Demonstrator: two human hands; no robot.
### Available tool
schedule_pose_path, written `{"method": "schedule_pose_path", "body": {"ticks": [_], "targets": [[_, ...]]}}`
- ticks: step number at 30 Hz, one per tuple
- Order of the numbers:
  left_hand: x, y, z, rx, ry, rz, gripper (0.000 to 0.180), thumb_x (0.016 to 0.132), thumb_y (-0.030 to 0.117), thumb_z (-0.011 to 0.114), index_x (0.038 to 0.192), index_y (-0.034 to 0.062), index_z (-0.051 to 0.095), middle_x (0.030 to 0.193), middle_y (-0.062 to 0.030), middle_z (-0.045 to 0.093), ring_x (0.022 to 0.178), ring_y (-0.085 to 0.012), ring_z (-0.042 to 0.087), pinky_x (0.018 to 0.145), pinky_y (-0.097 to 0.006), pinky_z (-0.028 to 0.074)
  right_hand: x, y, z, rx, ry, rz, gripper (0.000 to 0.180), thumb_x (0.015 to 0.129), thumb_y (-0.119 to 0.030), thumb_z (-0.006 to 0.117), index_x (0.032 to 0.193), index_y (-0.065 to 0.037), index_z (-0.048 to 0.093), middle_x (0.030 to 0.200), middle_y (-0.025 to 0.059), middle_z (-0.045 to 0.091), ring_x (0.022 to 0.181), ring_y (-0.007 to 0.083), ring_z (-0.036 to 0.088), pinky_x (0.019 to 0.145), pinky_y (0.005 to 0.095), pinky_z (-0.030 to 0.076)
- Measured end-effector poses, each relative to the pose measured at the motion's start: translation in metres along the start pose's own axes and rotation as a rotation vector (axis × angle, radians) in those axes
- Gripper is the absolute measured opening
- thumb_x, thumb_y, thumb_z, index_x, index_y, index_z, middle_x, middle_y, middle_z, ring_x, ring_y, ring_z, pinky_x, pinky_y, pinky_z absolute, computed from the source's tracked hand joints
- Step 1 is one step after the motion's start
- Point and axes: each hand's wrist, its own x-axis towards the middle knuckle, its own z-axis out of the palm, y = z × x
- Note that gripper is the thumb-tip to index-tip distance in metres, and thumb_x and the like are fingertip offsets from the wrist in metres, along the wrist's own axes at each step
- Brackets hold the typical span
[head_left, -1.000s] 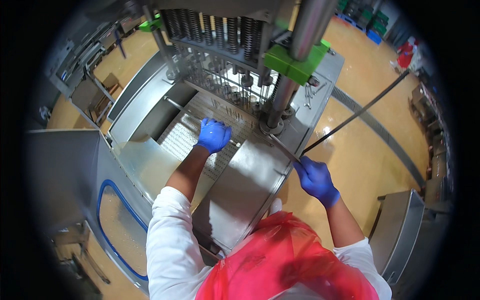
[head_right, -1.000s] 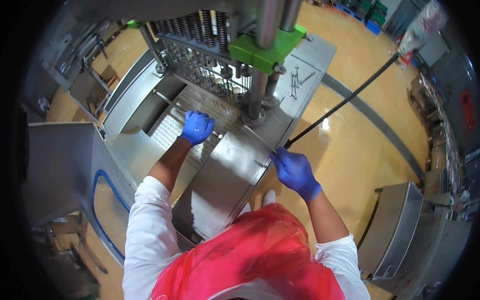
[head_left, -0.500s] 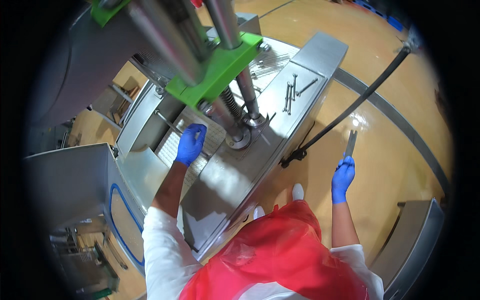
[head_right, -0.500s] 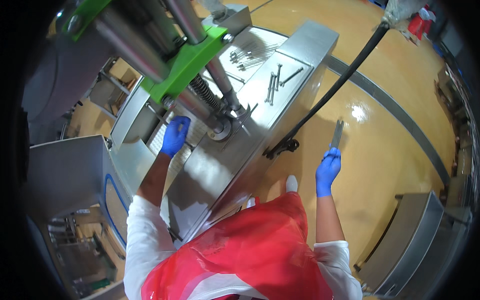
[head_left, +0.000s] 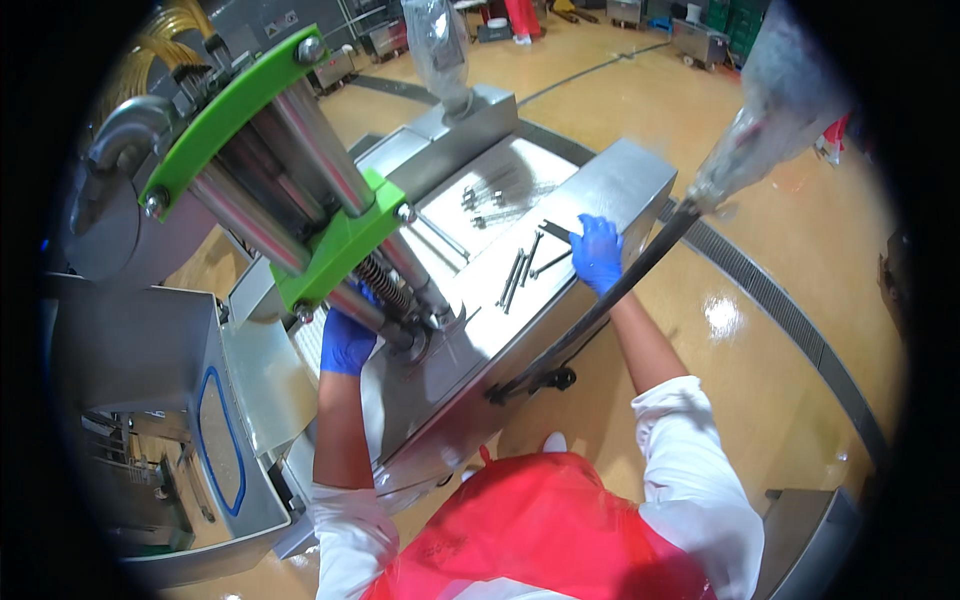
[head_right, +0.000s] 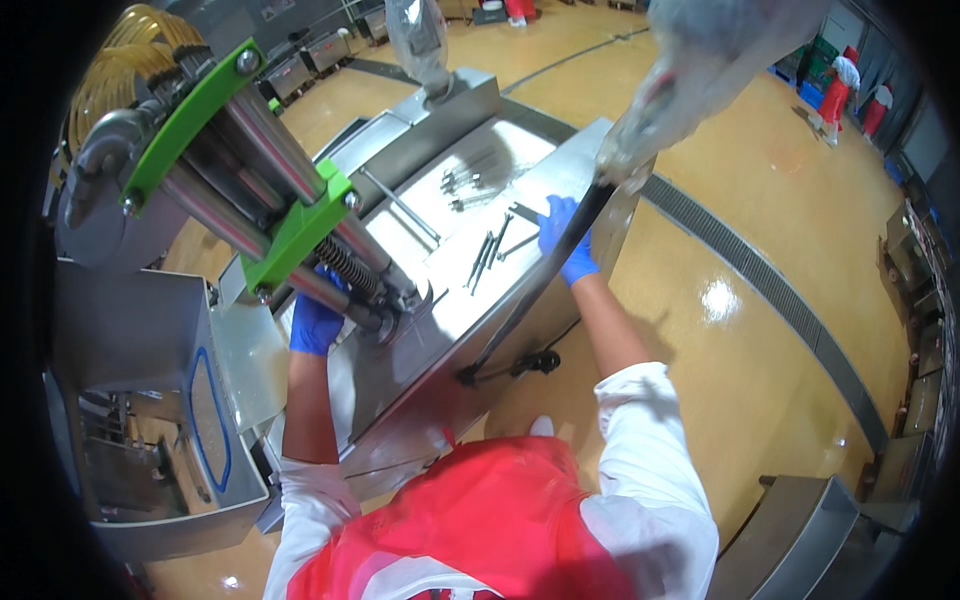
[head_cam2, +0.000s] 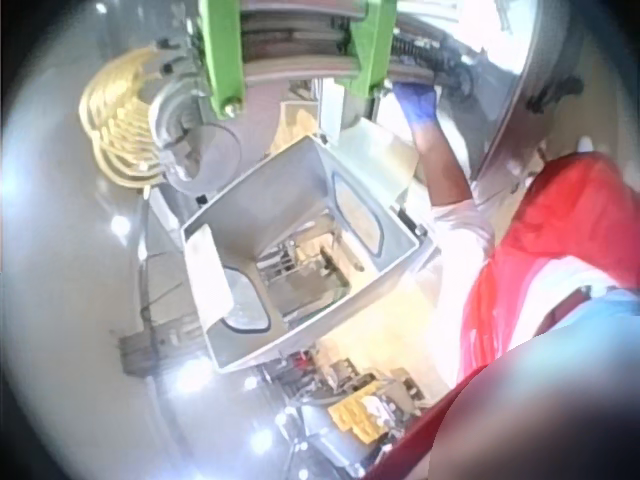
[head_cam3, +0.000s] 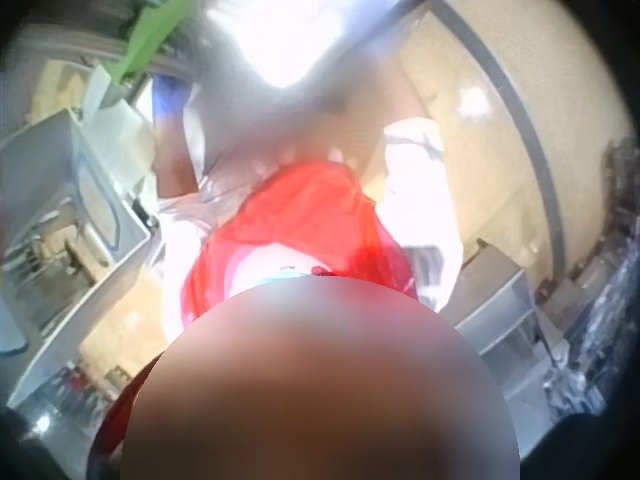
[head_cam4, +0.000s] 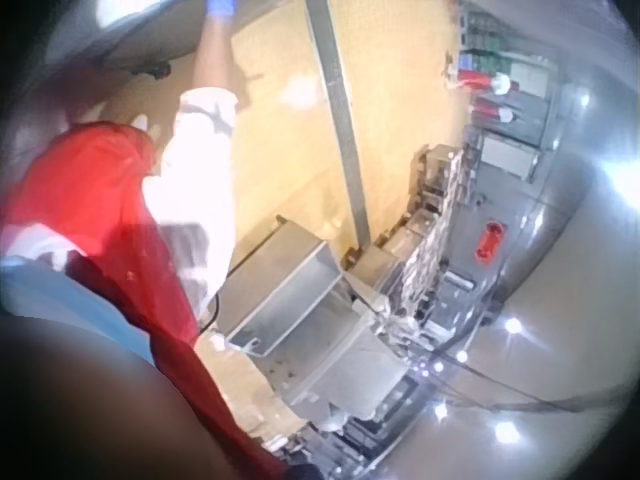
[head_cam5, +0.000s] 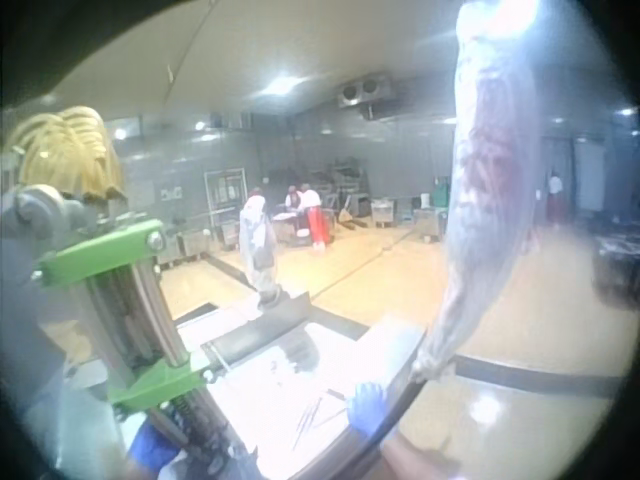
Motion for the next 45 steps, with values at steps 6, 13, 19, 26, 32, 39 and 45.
{"method": "schedule_pose_path", "body": {"ticks": [6, 13, 19, 26, 32, 39, 45], "targets": [[0.0, 0.0, -0.02, 1.606, -0.123, 0.219, 0.036, 0.107, 0.016, 0.039, 0.139, 0.0028, 0.048, 0.137, -0.0128, 0.056, 0.129, -0.0268, 0.053, 0.112, -0.039, 0.042, -0.003, 0.001, 0.027, 0.147, -0.06, 0.21, 0.038, 0.09, -0.025, 0.064, 0.125, -0.01, 0.06, 0.119, 0.0158, 0.06, 0.117, 0.0378, 0.051, 0.099, 0.0524, 0.04], [-0.008, -0.014, -0.057, 0.367, -0.043, 0.165, 0.033, 0.105, 0.016, 0.038, 0.131, 0.0006, 0.052, 0.129, -0.0158, 0.06, 0.124, -0.0291, 0.056, 0.108, -0.041, 0.043, -0.005, 0.002, 0.022, 0.165, -0.055, 0.176, 0.038, 0.089, -0.023, 0.065, 0.125, -0.01, 0.059, 0.118, 0.0152, 0.061, 0.117, 0.0378, 0.052, 0.099, 0.052, 0.04], [0.015, -0.006, -0.046, 1.172, 0.086, 0.23, 0.03, 0.103, 0.022, 0.046, 0.127, 0.0079, 0.058, 0.12, -0.0094, 0.064, 0.116, -0.0277, 0.059, 0.103, -0.042, 0.046, -0.006, 0.002, 0.022, 0.079, -0.064, 0.184, 0.036, 0.091, -0.026, 0.063, 0.124, -0.012, 0.06, 0.12, 0.0135, 0.062, 0.117, 0.0359, 0.053, 0.099, 0.0514, 0.042], [0.013, 0.007, -0.05, -0.368, -0.058, -0.211, 0.029, 0.106, 0.027, 0.046, 0.121, 0.0073, 0.061, 0.118, -0.0122, 0.068, 0.107, -0.0243, 0.067, 0.095, -0.041, 0.056, -0.001, 0.004, 0.029, 0.067, -0.075, 0.144, 0.031, 0.095, -0.026, 0.059, 0.122, -0.013, 0.063, 0.119, 0.015, 0.06, 0.116, 0.0361, 0.053, 0.1, 0.0499, 0.041], [0.026, 0.022, -0.072, -0.267, -0.25, -0.379, 0.018, 0.104, 0.016, 0.048, 0.109, 0.0066, 0.063, 0.103, -0.0096, 0.069, 0.095, -0.0225, 0.067, 0.082, -0.037, 0.058, -0.03, -0.002, 0.026, -0.059, 0.245, 0.07, 0.035, 0.098, -0.024, 0.059, 0.126, -0.003, 0.059, 0.126, 0.0212, 0.055, 0.117, 0.038, 0.052, 0.104, 0.0494, 0.04], [-0.006, 0.061, -0.034, 0.79, 0.149, 0.067, 0.021, 0.105, 0.024, 0.056, 0.105, 0.0059, 0.067, 0.092, -0.0027, 0.065, 0.075, -0.0111, 0.057, 0.072, -0.031, 0.051, -0.232, -0.046, 0.009, 0.19, 0.285, 0.481, 0.042, 0.1, -0.025, 0.062, 0.129, 0.004, 0.055, 0.127, 0.0224, 0.055, 0.122, 0.0357, 0.052, 0.104, 0.0437, 0.043], [0.032, 0.068, -0.06, 0.284, 0.161, -0.068, 0.024, 0.104, 0.021, 0.056, 0.112, 0.0011, 0.066, 0.084, -0.0002, 0.063, 0.074, -0.0111, 0.059, 0.075, -0.027, 0.053, -0.409, -0.093, -0.027, -0.004, 0.017, 0.71, 0.041, 0.096, -0.019, 0.064, 0.129, 0.003, 0.053, 0.124, 0.0217, 0.054, 0.11, 0.0331, 0.055, 0.09, 0.041, 0.048]]}}
